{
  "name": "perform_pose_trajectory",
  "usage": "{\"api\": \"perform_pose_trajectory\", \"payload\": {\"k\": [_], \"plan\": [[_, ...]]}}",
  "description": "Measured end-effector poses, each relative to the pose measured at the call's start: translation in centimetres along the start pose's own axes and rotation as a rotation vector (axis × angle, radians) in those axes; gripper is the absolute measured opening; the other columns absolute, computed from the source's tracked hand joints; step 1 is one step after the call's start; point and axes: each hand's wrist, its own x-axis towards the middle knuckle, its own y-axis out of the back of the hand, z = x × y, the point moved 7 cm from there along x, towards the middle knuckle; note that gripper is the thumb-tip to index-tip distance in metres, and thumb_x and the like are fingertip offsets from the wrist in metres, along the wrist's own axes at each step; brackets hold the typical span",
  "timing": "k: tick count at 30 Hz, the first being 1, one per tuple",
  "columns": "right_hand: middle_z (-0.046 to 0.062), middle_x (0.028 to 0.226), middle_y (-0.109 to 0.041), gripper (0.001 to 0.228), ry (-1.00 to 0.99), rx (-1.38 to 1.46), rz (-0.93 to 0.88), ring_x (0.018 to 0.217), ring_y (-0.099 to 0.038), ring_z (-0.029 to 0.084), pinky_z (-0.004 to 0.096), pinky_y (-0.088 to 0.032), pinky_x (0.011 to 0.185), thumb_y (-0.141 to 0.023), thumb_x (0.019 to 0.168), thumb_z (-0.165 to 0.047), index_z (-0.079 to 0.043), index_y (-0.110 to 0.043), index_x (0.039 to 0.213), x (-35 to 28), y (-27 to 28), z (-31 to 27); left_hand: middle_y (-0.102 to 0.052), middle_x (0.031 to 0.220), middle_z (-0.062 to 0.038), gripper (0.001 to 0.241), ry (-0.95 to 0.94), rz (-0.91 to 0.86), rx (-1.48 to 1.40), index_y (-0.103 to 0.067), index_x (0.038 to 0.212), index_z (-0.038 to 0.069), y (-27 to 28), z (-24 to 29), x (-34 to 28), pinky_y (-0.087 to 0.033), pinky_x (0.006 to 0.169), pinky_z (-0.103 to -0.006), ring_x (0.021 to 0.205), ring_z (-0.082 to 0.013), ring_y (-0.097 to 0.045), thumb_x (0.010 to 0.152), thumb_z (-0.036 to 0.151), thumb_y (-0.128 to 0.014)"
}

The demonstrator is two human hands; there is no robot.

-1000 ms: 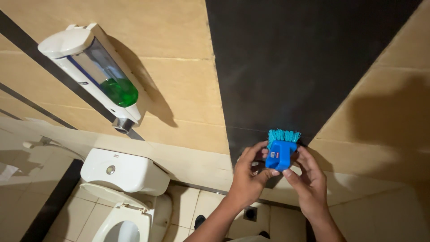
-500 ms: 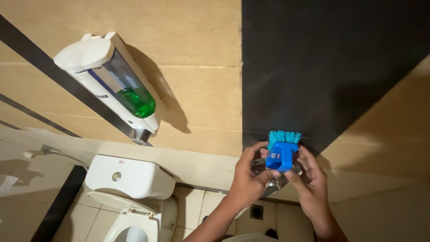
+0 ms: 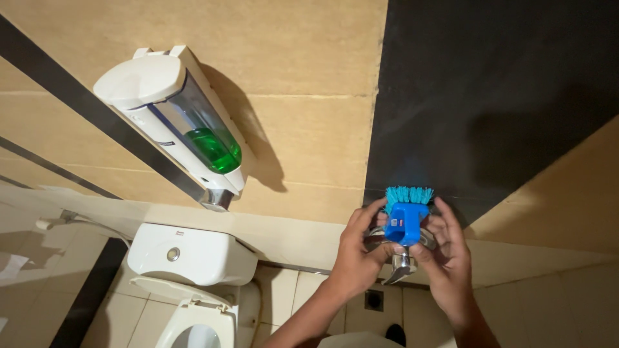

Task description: The person scrubs a tiled wall with a blue hand brush, moving the brush back and forth along the grout lines. The person then moves to a different section of the wall near a toilet and continues scrubbing.

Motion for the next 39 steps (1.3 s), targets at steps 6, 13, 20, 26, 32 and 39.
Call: {"api": "perform_pose_trajectory", "payload": {"k": [6, 13, 20, 26, 32, 39], "plan": [[0.016, 0.141, -0.061, 0.074, -0.048, -0.02, -0.045, 0.127, -0.059, 0.021, 0.034, -0.047, 0.107, -0.067, 0.092, -0.004, 0.003, -0.035, 0.158, 0.1, 0.3, 1.5, -0.053, 0.125, -0.009, 0.072, 0.068, -0.003, -0.086, -0.049, 0.147, 0.005, -0.1, -1.3, -0.2, -0.061, 0.104, -0.0339, 0.121, -0.0208, -0.061, 0.083, -0.013, -0.075], [0.016, 0.141, -0.059, 0.069, -0.1, 0.007, -0.002, 0.128, -0.057, 0.02, 0.033, -0.046, 0.106, -0.069, 0.091, -0.004, 0.005, -0.04, 0.153, -0.4, 1.0, 3.5, -0.057, 0.126, -0.011, 0.07, 0.156, 0.01, -0.061, -0.049, 0.145, 0.005, -0.1, -3.8, -0.5, -0.061, 0.101, -0.0351, 0.119, -0.0215, -0.064, 0.083, -0.013, -0.075], [0.014, 0.139, -0.061, 0.066, -0.116, 0.05, -0.012, 0.128, -0.058, 0.02, 0.034, -0.048, 0.106, -0.072, 0.09, -0.007, 0.006, -0.044, 0.148, -0.7, 0.8, 4.4, -0.059, 0.127, -0.011, 0.068, 0.203, 0.028, -0.126, -0.048, 0.144, 0.004, -0.2, -5.3, -0.9, -0.06, 0.1, -0.0343, 0.118, -0.0206, -0.064, 0.084, -0.012, -0.074], [0.014, 0.137, -0.063, 0.064, -0.161, -0.013, 0.004, 0.125, -0.059, 0.02, 0.033, -0.049, 0.103, -0.073, 0.09, -0.01, 0.005, -0.048, 0.147, -0.7, 0.6, 4.5, -0.059, 0.128, -0.011, 0.066, 0.22, 0.036, -0.195, -0.045, 0.143, 0.002, -0.2, -6.8, -1.2, -0.058, 0.101, -0.0333, 0.12, -0.0194, -0.062, 0.085, -0.012, -0.074], [0.013, 0.137, -0.062, 0.064, -0.178, 0.003, -0.008, 0.125, -0.059, 0.019, 0.033, -0.049, 0.104, -0.071, 0.091, -0.01, 0.006, -0.047, 0.148, -0.8, 0.1, 4.2, -0.059, 0.126, -0.011, 0.067, 0.166, 0.047, -0.117, -0.049, 0.145, 0.002, 0.1, -6.1, -1.2, -0.059, 0.102, -0.0333, 0.119, -0.0196, -0.062, 0.085, -0.012, -0.074], [0.014, 0.137, -0.063, 0.065, -0.159, 0.024, -0.003, 0.124, -0.061, 0.02, 0.034, -0.049, 0.105, -0.072, 0.091, -0.008, 0.006, -0.047, 0.149, -0.8, -0.3, 3.7, -0.055, 0.128, -0.011, 0.068, 0.107, 0.026, -0.045, -0.051, 0.146, 0.004, 0.5, -3.5, -1.0, -0.059, 0.103, -0.0333, 0.122, -0.0208, -0.06, 0.083, -0.013, -0.073]]}}
